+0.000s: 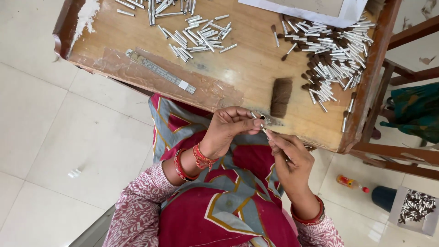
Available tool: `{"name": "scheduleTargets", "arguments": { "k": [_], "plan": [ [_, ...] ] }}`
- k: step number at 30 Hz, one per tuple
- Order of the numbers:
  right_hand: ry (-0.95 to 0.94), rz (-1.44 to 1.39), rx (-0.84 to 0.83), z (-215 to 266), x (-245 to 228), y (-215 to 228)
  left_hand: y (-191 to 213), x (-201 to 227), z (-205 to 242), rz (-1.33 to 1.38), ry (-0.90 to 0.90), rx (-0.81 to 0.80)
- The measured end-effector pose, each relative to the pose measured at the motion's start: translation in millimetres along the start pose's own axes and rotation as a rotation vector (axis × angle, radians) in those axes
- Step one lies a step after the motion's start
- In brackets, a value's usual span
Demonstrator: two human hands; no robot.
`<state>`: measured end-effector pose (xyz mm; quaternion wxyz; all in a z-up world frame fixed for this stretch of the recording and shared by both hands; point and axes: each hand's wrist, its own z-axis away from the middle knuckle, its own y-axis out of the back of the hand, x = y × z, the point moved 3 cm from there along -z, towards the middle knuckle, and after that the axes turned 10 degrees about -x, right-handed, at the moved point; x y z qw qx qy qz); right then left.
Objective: The person sits on the floor and repeatedly picks up small metal cylinders and brush-like components from a wooden table. They insert the brush end into the cylinder, then place the assembled unit on the table. The process is repeated continuously with many similar parts visible.
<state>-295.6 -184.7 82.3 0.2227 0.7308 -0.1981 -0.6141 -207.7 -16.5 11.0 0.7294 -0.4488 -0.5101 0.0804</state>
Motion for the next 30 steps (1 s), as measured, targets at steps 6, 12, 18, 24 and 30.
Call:
{"name": "scheduleTargets", "arguments": {
  "k": [6,12,18,24,30],
  "plan": [
    [-0.040,-0.048,0.021,0,1,-3,4,-10,-2,-0.073,-0.048,-0.043],
    [-0.013,-0.124,0.035,-3,5,-4,2,-9,-4,-0.064,-0.138,-0.088],
    [-0.229,0.329,0.185,-21,55,27,5,7,-11,-0.300,-0.186,-0.069],
    [0.087,0.647,0.264,-41,33,37,-1,1,-6,-0.498,-0.276,-0.088],
    [0.052,-0.148,0.050,-42,9,18,-7,5,-1,-0.537,-0.240,-0.081]
  ]
}}
